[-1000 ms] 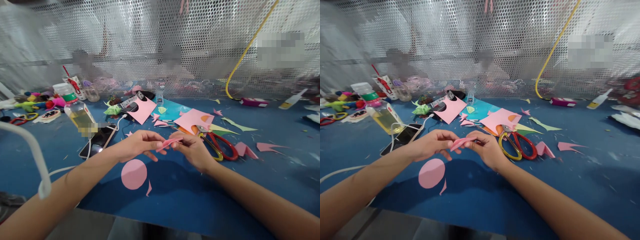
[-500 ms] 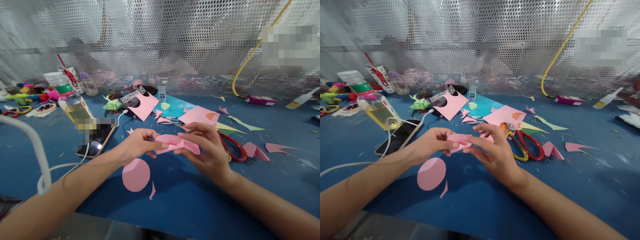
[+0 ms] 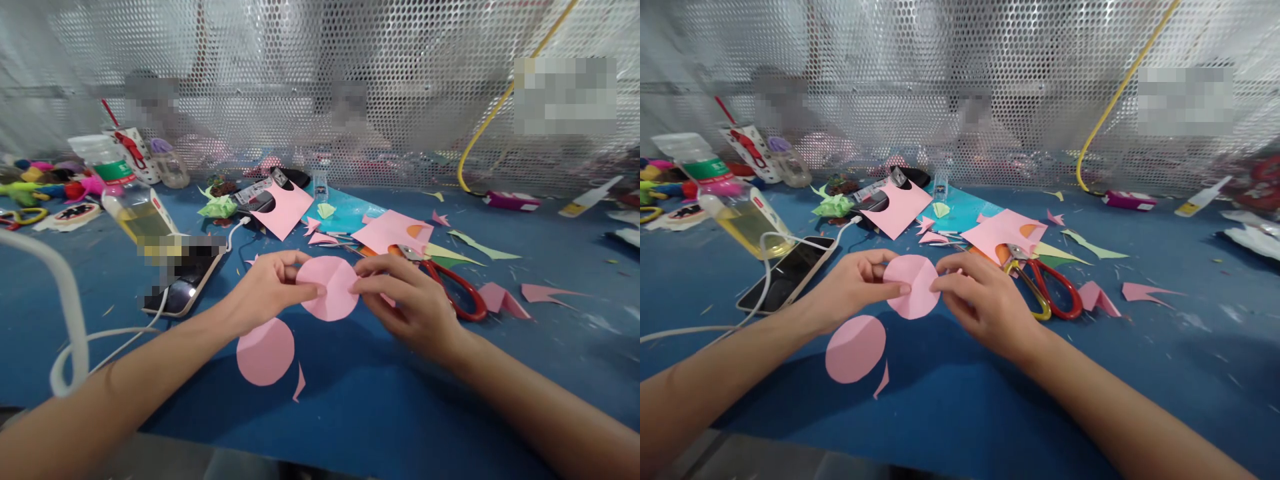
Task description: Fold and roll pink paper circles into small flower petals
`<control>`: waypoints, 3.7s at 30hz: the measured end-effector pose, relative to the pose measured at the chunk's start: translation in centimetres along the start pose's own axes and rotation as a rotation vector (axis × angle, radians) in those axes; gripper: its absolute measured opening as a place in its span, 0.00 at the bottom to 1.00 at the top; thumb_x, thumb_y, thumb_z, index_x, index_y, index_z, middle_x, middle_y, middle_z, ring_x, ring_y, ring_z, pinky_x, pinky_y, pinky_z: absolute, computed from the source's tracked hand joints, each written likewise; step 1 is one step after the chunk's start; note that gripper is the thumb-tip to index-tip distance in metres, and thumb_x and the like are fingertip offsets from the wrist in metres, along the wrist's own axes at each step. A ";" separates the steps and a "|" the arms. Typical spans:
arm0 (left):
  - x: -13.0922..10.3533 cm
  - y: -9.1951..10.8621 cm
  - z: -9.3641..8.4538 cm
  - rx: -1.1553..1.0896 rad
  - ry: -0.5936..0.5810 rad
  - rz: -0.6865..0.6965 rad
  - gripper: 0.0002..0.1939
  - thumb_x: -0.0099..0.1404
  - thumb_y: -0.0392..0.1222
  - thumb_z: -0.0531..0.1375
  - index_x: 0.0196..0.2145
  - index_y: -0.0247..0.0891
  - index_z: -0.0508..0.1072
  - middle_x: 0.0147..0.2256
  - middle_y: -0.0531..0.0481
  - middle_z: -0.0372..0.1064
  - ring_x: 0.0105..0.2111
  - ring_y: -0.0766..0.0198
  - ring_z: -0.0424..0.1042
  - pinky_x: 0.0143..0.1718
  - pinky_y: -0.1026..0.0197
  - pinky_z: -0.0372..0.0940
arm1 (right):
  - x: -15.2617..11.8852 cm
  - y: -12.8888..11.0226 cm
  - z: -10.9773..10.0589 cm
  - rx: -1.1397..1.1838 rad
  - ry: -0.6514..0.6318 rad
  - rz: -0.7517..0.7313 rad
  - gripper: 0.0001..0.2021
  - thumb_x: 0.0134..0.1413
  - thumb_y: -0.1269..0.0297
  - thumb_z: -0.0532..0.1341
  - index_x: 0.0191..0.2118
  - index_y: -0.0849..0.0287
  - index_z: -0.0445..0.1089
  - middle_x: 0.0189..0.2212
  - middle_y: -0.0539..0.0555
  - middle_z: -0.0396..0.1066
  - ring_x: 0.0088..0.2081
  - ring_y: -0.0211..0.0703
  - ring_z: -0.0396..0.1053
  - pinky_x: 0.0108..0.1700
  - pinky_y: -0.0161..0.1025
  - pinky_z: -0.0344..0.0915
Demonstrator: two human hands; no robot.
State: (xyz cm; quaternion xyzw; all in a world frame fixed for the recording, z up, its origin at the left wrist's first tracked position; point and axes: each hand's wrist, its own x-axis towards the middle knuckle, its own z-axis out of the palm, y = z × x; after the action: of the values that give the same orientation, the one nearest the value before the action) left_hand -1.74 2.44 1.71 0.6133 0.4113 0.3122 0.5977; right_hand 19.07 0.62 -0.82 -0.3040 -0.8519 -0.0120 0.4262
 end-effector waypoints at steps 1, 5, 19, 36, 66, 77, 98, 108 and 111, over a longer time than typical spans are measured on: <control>0.0 -0.1 0.1 0.017 0.022 0.022 0.11 0.51 0.37 0.64 0.33 0.35 0.68 0.24 0.55 0.68 0.23 0.72 0.66 0.25 0.69 0.59 | 0.0 -0.2 0.2 0.045 0.000 0.058 0.10 0.50 0.77 0.56 0.36 0.55 0.67 0.37 0.54 0.69 0.37 0.39 0.68 0.39 0.37 0.67; 0.0 -0.5 0.8 0.040 0.060 0.076 0.13 0.51 0.37 0.64 0.36 0.35 0.68 0.26 0.56 0.68 0.23 0.72 0.65 0.24 0.70 0.58 | -0.1 -1.3 1.5 0.250 0.072 0.387 0.12 0.49 0.69 0.61 0.41 0.56 0.64 0.31 0.51 0.72 0.31 0.38 0.71 0.33 0.35 0.70; 0.2 -1.8 1.8 -0.032 0.308 0.098 0.16 0.53 0.47 0.63 0.36 0.37 0.68 0.21 0.56 0.68 0.19 0.73 0.62 0.20 0.70 0.57 | -0.2 -2.6 1.4 -0.063 0.137 0.158 0.12 0.48 0.75 0.60 0.39 0.52 0.67 0.34 0.49 0.75 0.33 0.40 0.73 0.33 0.35 0.71; -0.1 -2.5 1.9 0.494 0.462 0.620 0.05 0.57 0.36 0.60 0.34 0.37 0.72 0.30 0.52 0.75 0.27 0.69 0.73 0.24 0.70 0.67 | -0.4 -2.8 1.6 -0.127 0.166 0.146 0.14 0.47 0.73 0.62 0.40 0.53 0.65 0.31 0.48 0.75 0.29 0.37 0.73 0.34 0.33 0.71; -1.3 -1.9 2.4 0.703 0.211 0.469 0.08 0.60 0.37 0.56 0.35 0.42 0.74 0.28 0.57 0.74 0.25 0.70 0.70 0.29 0.69 0.62 | 0.0 -3.1 1.3 0.070 0.111 0.345 0.10 0.46 0.72 0.62 0.37 0.55 0.66 0.32 0.50 0.71 0.31 0.38 0.70 0.34 0.37 0.70; -1.0 -1.8 2.1 0.669 0.167 0.332 0.09 0.60 0.41 0.56 0.28 0.39 0.74 0.21 0.56 0.69 0.20 0.70 0.63 0.23 0.68 0.55 | 0.0 -2.3 1.2 0.348 -0.008 0.543 0.07 0.48 0.65 0.63 0.35 0.58 0.69 0.29 0.51 0.74 0.31 0.40 0.74 0.33 0.36 0.73; -1.0 -1.4 2.4 0.416 0.222 0.342 0.10 0.60 0.45 0.57 0.33 0.40 0.77 0.29 0.52 0.75 0.28 0.67 0.70 0.28 0.68 0.63 | 0.1 -2.4 0.8 0.595 0.064 0.668 0.13 0.43 0.65 0.65 0.38 0.58 0.67 0.33 0.53 0.73 0.33 0.41 0.74 0.36 0.37 0.73; -1.1 -1.5 2.5 0.347 0.149 0.330 0.12 0.62 0.42 0.55 0.41 0.41 0.74 0.34 0.52 0.75 0.32 0.67 0.71 0.31 0.68 0.64 | 0.2 -2.8 0.7 0.460 0.112 0.605 0.11 0.44 0.69 0.64 0.36 0.58 0.66 0.30 0.50 0.73 0.31 0.38 0.73 0.35 0.34 0.73; -1.1 -1.7 2.4 0.403 0.152 0.319 0.13 0.63 0.43 0.54 0.42 0.41 0.74 0.30 0.53 0.74 0.30 0.67 0.69 0.29 0.68 0.62 | 0.1 -2.8 0.8 0.443 0.089 0.586 0.10 0.46 0.68 0.64 0.37 0.58 0.66 0.32 0.52 0.74 0.33 0.40 0.74 0.36 0.35 0.73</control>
State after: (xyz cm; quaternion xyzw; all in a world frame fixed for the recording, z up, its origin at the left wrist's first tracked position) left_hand -0.32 0.25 -0.05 0.7519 0.4069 0.3593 0.3742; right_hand 16.94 -1.35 -0.61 -0.4348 -0.6912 0.2821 0.5036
